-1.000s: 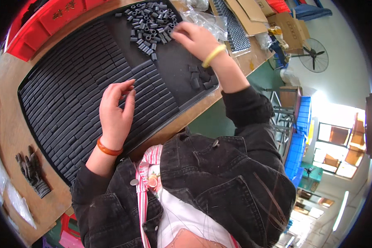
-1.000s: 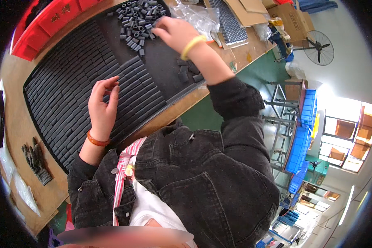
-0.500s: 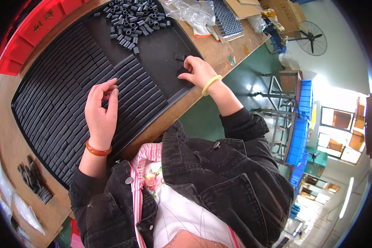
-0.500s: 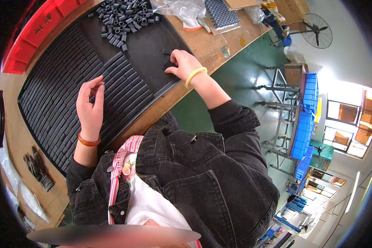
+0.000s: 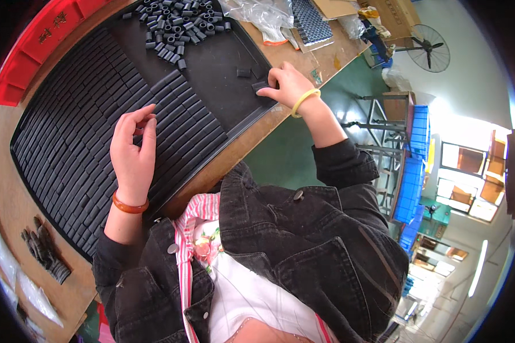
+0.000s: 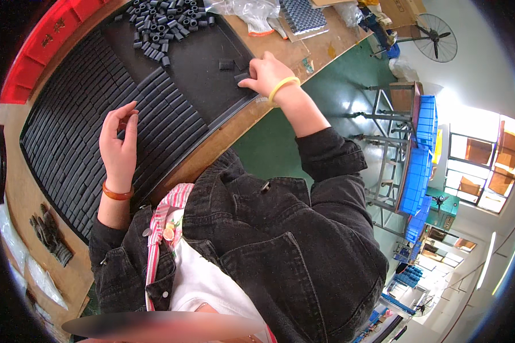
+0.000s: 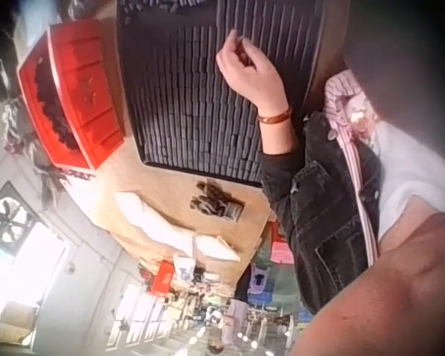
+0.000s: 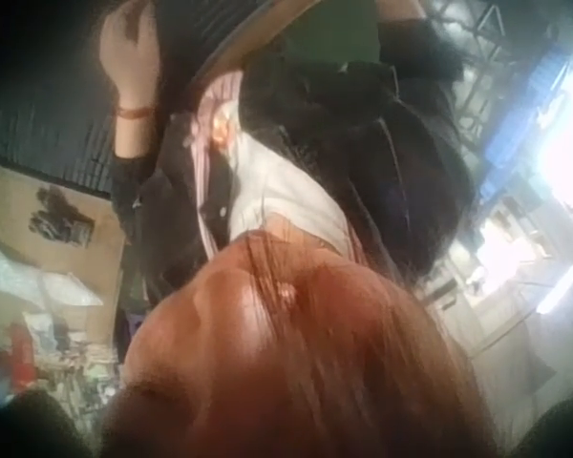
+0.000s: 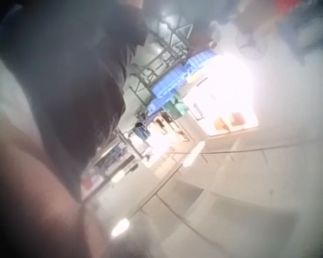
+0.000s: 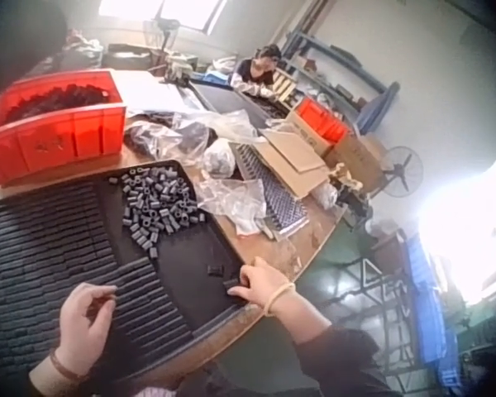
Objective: The person assembles cylindrical parts by hand, placing them one by one into the grooves of an assembly tray.
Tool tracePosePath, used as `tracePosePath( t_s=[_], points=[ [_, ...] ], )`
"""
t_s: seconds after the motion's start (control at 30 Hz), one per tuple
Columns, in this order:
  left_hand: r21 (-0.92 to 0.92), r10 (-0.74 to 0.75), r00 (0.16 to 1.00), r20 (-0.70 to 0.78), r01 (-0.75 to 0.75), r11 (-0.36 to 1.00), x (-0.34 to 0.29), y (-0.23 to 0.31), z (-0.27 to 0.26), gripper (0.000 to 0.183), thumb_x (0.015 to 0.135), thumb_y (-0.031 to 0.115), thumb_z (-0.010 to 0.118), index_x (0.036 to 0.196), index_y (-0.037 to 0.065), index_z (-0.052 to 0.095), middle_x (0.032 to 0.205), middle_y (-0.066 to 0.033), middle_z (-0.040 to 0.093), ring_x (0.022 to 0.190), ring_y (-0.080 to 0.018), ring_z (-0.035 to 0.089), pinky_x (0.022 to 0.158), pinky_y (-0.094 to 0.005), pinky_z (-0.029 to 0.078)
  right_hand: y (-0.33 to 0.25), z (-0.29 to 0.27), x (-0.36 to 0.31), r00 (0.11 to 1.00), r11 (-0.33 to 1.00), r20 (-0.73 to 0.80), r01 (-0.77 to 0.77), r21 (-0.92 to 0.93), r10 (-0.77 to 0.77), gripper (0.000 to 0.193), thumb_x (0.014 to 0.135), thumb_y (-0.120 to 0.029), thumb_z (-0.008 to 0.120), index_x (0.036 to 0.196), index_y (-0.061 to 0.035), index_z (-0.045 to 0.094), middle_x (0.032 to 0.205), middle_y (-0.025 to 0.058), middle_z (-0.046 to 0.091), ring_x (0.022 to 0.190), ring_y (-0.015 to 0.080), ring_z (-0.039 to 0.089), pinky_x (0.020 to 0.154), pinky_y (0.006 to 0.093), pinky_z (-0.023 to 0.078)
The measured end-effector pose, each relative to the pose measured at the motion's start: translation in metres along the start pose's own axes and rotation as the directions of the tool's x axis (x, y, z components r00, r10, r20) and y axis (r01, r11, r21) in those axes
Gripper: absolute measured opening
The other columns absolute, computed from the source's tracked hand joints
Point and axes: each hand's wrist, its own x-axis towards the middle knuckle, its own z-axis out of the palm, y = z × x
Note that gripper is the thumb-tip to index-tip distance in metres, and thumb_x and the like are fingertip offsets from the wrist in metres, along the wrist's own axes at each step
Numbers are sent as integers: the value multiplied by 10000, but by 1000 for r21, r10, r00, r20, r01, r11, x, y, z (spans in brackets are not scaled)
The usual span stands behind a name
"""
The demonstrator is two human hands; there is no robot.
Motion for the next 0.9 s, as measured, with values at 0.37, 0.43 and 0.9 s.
tracePosePath(
  t_s=[0.37,0.43,0.9],
  points=[
    [-30,8,1000,17,-7,1000,0,3,0,179,931,28,585,1090,3,662,955,-55,624,864,-132,597,791,-240,472,5,11,-3,994,989,-96,36,-145,-50,333,721,-329,820,932,-126,660,1055,126,569,987,335,626,834,424,519],
    [-15,35,999,-10,-35,999,0,3,0,153,905,9,614,1046,-4,673,923,-73,626,791,-140,594,730,-243,488,8,14,-4,992,989,-105,57,-138,-72,326,720,-325,819,938,-138,664,1043,123,571,993,333,623,830,423,519],
    [-16,0,1000,-4,0,1000,-1,0,3,142,903,16,623,1032,-7,679,907,-68,627,782,-134,594,724,-243,489,28,-16,-2,993,976,-105,71,205,-51,360,736,-164,793,1068,-63,697,906,88,687,797,197,645,758,328,520]
  ],
)
